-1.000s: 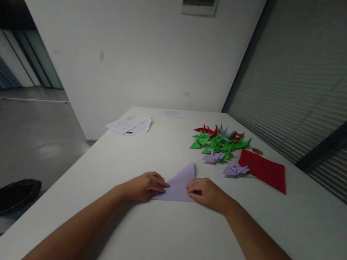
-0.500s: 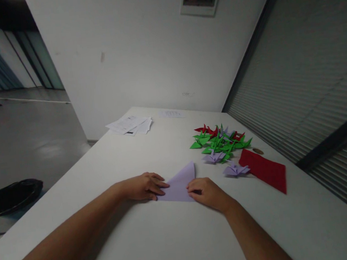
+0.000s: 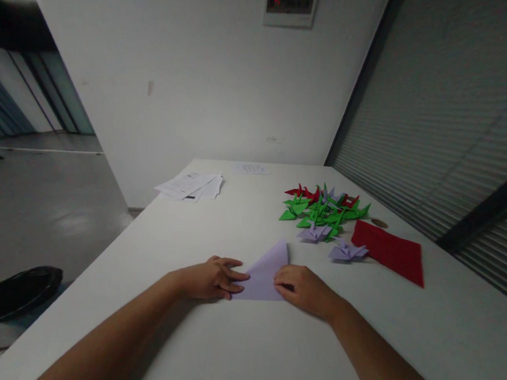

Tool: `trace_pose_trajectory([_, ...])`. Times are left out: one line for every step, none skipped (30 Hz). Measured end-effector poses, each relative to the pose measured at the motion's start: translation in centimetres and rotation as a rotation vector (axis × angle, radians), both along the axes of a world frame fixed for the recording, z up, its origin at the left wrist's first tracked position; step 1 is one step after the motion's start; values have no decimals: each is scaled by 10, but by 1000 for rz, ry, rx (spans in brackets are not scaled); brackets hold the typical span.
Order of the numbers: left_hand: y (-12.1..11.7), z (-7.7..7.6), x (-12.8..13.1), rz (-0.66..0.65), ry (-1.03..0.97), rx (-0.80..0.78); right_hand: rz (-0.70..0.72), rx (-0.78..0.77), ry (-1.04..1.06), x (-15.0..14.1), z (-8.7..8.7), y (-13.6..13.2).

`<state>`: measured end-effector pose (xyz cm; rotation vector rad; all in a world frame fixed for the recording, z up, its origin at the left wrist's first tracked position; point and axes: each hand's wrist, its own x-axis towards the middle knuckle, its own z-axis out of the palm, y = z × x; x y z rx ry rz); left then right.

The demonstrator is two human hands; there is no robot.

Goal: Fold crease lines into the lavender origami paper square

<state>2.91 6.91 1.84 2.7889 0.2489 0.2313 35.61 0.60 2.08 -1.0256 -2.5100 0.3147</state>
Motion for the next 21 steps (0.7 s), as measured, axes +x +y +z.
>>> trace_pose_trajectory([0,0,0,1,5,2,1,26,19,-2,-1,0])
trace_pose_trajectory([0,-1,0,2,9,5,5,56,47,-5,-1,0])
trace_pose_trajectory([0,-1,0,4,13,10,13,90,78,-10,-2,0])
trace_pose_trajectory([0,-1,0,5,17,14,29,123,103,-15,-3,-1])
trace_pose_trajectory([0,-1,0,7,20,18,55,145,109,-21,-3,-1])
trace_pose_trajectory([-1,-1,0,8,24,20,80,146,94,-27,-3,-2])
trace_pose_trajectory([-1,0,0,8,31,23,109,134,59,-33,-4,-3])
trace_pose_trajectory([-1,0,0,8,40,25,131,116,17,-38,-4,-4])
trace_pose_trajectory([-2,1,0,7,49,27,144,96,-23,-43,-4,-5])
trace_pose_trajectory([-2,2,0,6,57,29,148,76,-59,-46,-5,-6])
trace_pose_trajectory([-2,3,0,3,61,29,146,56,-86,-47,-5,-7])
trace_pose_trajectory([-2,3,1,0,62,29,139,37,-105,-48,-6,-7])
trace_pose_trajectory([-2,4,1,-1,59,28,131,19,-115,-47,-7,-7])
trace_pose_trajectory([-2,5,1,-2,56,25,126,2,-118,-46,-7,-7])
trace_pose_trajectory([-3,5,2,-3,55,22,122,-13,-116,-45,-8,-7])
trace_pose_trajectory([-2,6,2,-5,56,19,119,-26,-114,-43,-9,-6])
trace_pose_trajectory([-2,6,2,-6,59,17,116,-38,-114,-42,-9,-6])
trace_pose_trajectory([-2,6,2,-7,62,15,112,-48,-116,-41,-10,-5])
trace_pose_trajectory([-2,6,2,-6,65,14,107,-59,-122,-41,-10,-5])
trace_pose_trajectory([-2,6,2,-3,68,14,101,-70,-131,-41,-10,-4])
trace_pose_trajectory([-2,6,2,3,70,14,95,-80,-142,-41,-10,-4])
